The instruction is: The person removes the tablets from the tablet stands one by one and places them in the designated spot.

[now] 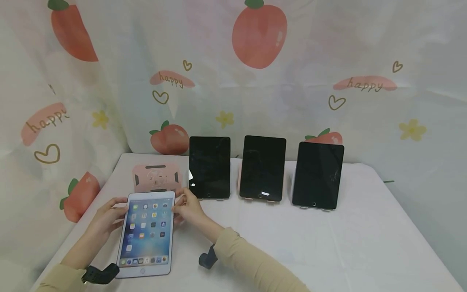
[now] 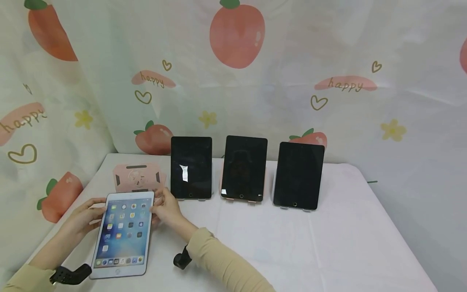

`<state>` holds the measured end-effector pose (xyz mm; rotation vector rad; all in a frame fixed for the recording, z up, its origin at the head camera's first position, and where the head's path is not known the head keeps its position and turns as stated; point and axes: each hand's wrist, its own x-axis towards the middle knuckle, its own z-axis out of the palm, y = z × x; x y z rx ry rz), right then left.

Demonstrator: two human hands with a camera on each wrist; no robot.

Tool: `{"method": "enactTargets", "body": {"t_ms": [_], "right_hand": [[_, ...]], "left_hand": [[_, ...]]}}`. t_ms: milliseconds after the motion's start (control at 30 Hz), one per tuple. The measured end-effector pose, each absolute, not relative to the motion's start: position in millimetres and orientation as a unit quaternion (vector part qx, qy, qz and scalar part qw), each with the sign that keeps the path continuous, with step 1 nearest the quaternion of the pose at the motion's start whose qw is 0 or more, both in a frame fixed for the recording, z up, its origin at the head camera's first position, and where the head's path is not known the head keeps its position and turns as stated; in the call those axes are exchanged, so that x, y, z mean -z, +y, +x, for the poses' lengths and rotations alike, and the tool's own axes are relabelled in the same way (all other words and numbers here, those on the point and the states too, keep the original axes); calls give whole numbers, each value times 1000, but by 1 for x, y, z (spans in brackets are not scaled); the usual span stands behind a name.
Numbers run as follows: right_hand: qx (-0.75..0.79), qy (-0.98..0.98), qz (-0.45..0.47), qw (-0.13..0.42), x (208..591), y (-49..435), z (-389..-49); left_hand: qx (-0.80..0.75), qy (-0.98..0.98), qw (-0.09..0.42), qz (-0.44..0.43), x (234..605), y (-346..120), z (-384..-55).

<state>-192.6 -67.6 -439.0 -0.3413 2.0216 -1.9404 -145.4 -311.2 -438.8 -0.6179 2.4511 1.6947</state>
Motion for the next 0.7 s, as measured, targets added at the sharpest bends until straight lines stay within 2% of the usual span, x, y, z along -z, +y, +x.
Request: {"method": "enactTargets", "body": {"t_ms": [67,700], "right_hand": [[674,712,-119,159,442,-68,-192],[626,751,-71,197,446,-73,-181]], "left_hand": [[-552,806,65,-204,427,-305,-140],[-526,809,127,-231,436,-314,-148]]}}
